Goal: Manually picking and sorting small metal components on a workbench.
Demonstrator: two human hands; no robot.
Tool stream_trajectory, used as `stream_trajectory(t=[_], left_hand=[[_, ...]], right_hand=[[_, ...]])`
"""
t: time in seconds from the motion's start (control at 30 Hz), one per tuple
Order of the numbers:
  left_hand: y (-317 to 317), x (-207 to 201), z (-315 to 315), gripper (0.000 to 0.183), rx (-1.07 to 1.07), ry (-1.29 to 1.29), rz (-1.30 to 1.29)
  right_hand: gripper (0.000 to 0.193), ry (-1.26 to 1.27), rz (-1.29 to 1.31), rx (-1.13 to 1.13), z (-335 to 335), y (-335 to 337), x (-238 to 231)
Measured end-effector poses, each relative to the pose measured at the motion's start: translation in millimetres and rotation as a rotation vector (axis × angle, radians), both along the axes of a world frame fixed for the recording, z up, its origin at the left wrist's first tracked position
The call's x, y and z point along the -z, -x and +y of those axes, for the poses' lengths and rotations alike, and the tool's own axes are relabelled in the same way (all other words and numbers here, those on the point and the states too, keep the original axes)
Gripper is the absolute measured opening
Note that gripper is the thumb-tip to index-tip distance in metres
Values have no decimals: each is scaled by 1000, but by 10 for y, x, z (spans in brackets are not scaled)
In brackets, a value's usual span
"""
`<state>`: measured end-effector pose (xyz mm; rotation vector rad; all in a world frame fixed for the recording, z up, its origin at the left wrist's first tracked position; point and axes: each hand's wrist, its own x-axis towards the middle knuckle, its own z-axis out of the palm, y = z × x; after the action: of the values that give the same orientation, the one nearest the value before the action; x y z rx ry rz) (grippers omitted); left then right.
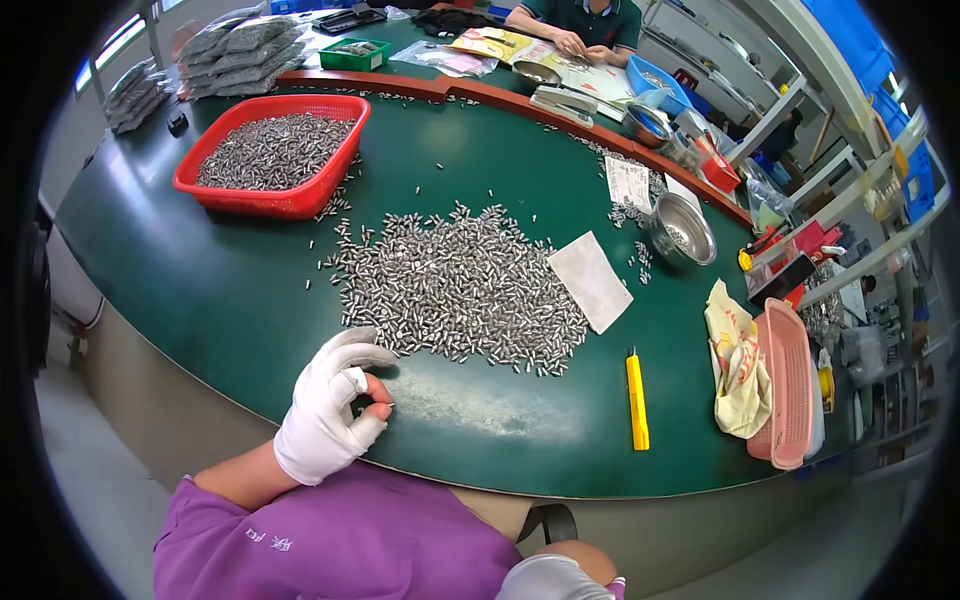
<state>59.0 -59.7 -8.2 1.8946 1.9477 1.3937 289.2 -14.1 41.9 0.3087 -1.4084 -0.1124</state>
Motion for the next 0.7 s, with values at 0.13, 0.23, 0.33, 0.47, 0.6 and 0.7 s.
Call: stream_trajectory(t=[0.13,0.23,0.33,0.47,0.6,0.7], left_hand=[[-9,5,4,22,2,-7,-13],[-10,-14,-18,20,12,-35,-17],[-18,-22,12,22,-1,-50,-38],[-25,53,-43,18,10,-48,-196],[-68,37,-115,17,-22,44,-539],[-72,66,-59,16,18,78,-711]], right_hand=[[27,32,-59,7,41,-10,49],[25,25,-57,-23,63,22,15],[23,-12,-75,-39,181,70,55],[21,-31,-93,-65,263,135,53],[20,-43,-113,-73,333,217,37],[19,-67,-138,-52,353,172,34]])
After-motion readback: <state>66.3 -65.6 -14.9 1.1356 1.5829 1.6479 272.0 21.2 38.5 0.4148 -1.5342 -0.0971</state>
